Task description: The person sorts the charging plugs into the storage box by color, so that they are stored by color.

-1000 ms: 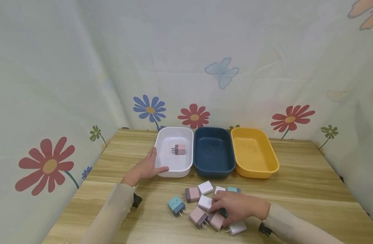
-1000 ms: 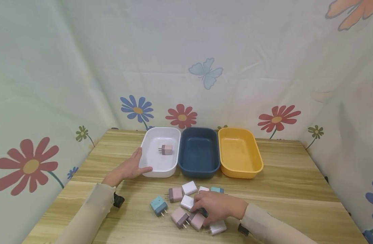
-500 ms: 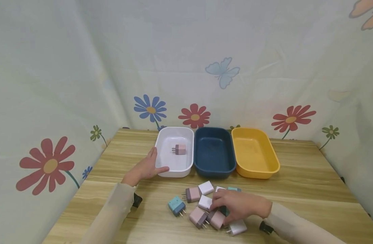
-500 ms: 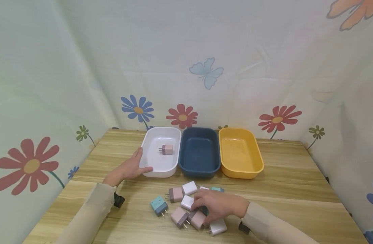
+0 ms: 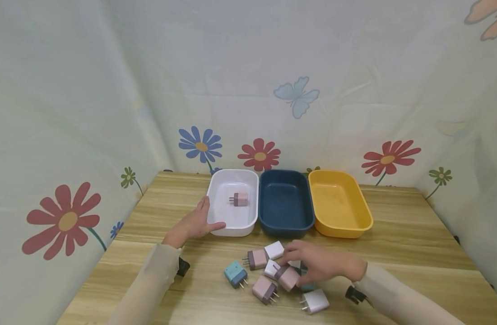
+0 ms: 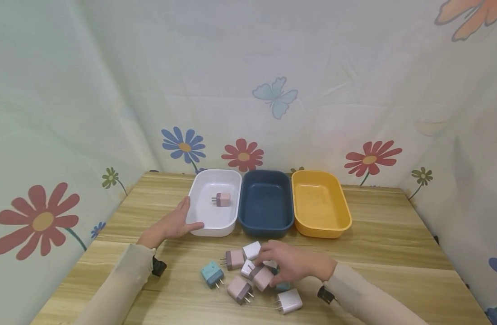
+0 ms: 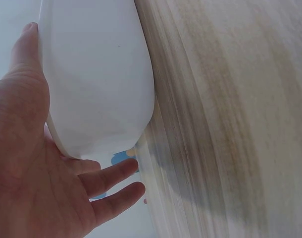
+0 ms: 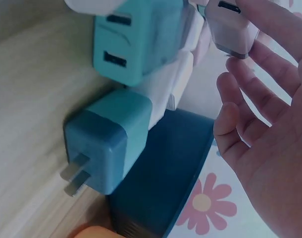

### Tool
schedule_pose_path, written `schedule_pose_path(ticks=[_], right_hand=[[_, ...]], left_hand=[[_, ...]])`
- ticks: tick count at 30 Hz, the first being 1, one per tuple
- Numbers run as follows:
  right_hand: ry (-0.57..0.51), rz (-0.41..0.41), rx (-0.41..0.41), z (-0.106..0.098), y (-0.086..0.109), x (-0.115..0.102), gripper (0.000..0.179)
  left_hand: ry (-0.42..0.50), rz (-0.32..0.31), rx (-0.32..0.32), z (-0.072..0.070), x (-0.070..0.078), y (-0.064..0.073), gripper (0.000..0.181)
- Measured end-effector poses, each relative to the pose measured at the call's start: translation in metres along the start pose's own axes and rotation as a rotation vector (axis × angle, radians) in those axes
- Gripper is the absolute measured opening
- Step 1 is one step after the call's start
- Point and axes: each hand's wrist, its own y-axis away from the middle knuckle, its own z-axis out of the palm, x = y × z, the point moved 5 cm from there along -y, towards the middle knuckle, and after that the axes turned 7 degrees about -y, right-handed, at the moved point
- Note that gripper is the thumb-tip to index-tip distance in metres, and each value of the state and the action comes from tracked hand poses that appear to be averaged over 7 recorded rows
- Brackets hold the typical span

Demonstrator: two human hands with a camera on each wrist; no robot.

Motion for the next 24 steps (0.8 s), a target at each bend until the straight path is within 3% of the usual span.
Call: schedule_pose_path(ticks=[6,20,24], right_hand=[[-0.022,0.077,-0.009,-0.009,-0.004,0.006,0.045],[-0.053,0.084,0.112,-0.035,-0.023,0.016,0.043],[-0.069,0.119,0.125,-0.040,-0.029,0.018,0.043]], left_hand=[[-0.005,-0.001,0.003,0.000,-0.001,0.000,0.111],[0.010,-0.011,-0.005,0.000,-0.001,-0.001,0.112],[0.013,-0.008,-0.006,0.000,0.000,-0.001,0.112]])
